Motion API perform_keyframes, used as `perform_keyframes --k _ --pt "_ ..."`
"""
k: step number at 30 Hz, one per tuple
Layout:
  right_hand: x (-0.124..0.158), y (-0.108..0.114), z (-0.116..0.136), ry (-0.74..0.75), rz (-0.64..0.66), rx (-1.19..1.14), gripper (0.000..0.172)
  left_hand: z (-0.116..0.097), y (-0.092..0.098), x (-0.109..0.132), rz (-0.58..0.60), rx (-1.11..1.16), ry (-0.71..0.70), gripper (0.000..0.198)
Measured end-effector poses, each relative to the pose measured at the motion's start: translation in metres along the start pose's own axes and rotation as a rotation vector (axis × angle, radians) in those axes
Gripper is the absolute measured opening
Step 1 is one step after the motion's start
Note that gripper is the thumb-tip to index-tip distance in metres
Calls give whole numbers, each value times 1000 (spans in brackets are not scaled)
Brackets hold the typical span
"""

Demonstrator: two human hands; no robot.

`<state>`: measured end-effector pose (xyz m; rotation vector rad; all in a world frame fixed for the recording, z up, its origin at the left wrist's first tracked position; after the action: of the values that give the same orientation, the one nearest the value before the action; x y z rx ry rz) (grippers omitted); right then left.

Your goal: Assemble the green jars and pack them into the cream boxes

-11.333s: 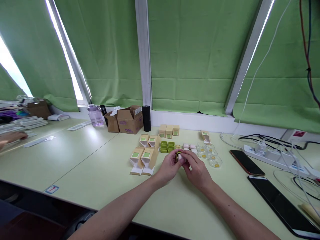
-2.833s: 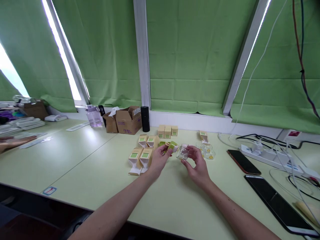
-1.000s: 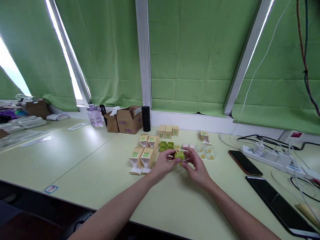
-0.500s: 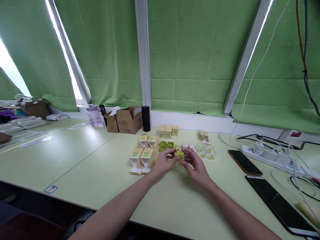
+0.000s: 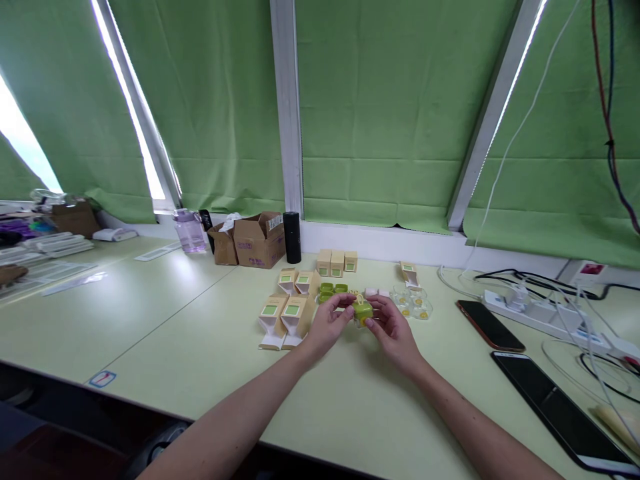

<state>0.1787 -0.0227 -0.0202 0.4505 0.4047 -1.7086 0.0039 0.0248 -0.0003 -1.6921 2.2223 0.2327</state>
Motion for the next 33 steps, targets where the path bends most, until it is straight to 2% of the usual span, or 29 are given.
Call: perform_keyframes --k 5,10,16,20,28,33 --pt "-2 1 0 -37 -33 -70 39 0 2 1 53 -30 -78 45" --pt "-5 2 0 -93 -54 -162 36 -1 1 2 67 -64 -98 43" --pt "-7 1 0 -274 -26 -466 41 -2 1 3 64 -110 -129 44" --pt "-7 4 -2 -370 -13 -579 40 -3 1 4 66 -142 -158 40" --pt "-8 5 -4 -422 -16 -619 37 -1 1 5 95 -173 -179 41" --pt "-7 3 2 -399 -30 -592 41 -2 0 6 66 -175 -150 39"
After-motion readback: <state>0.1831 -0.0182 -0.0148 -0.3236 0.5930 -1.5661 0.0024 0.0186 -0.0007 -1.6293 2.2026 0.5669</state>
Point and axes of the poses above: each hand's wrist, its own x-axis away from the middle knuckle, its own y-axis out of the back of the hand, z = x × y, the point moved 1 cm from there along -x, towards the middle knuckle, and after that the axes turned 9 degrees about -z, right-handed, at the moved point
